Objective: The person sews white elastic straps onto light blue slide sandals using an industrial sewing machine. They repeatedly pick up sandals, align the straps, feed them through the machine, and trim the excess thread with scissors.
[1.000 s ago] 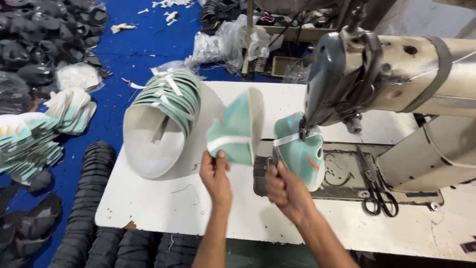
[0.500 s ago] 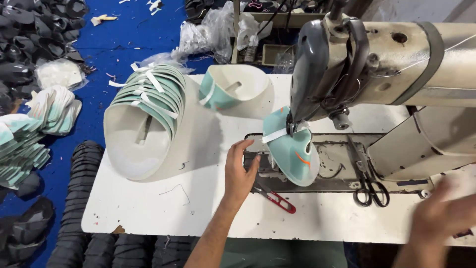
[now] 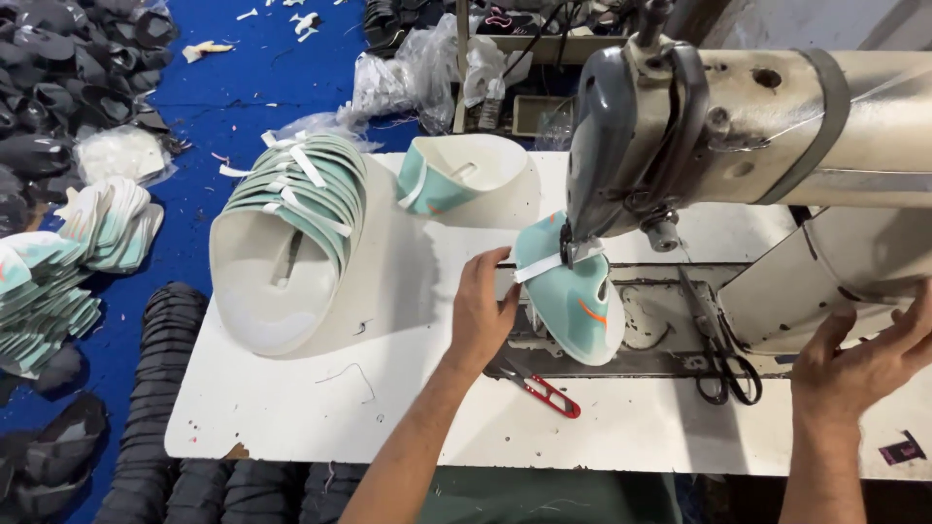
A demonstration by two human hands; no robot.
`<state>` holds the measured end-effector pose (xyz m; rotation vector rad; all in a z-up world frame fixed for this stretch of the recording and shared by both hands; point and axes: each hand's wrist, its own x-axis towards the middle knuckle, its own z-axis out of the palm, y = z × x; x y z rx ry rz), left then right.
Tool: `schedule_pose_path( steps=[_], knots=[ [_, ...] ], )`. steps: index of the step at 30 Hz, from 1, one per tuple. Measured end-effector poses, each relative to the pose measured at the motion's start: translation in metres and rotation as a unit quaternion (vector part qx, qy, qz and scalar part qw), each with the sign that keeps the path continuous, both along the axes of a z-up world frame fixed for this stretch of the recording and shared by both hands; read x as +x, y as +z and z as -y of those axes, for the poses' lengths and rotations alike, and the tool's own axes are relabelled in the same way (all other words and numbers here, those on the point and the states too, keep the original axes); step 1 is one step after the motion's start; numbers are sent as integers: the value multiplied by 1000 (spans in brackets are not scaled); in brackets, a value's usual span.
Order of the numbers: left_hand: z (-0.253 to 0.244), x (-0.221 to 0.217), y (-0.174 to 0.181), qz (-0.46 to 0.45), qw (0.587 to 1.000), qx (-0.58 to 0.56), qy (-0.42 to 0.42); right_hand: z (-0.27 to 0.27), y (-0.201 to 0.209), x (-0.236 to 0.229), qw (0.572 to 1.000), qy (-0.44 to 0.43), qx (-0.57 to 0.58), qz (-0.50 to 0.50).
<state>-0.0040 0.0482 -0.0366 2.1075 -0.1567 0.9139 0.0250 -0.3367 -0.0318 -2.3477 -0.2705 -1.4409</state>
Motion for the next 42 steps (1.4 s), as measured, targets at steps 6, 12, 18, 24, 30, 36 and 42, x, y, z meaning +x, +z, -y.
schedule_pose_path(
  steps=[6,12,18,24,30,36,42],
  knots=[
    [-3,26,4,43,998,50,-22,66,-55,35,998,-54,-28,-1],
    [-5,31,8,50,997,52,-10,64,-52,40,999,-29,-43,16],
    [11,-28,47,138,978,156,-12,-57,51,-21,995,91,29,13],
    [33,-30,55,186,952,244,18,-152,46,-30,952,253,-113,-128],
    [23,-18,55,172,939,297,-22,-147,57,-16,929,281,-215,-109],
    [18,-5,48,221,907,358,9,-144,69,-16,907,327,-241,-115],
    [14,-4,58,235,888,394,-20,-142,76,-19,903,317,-264,-115]
  ],
)
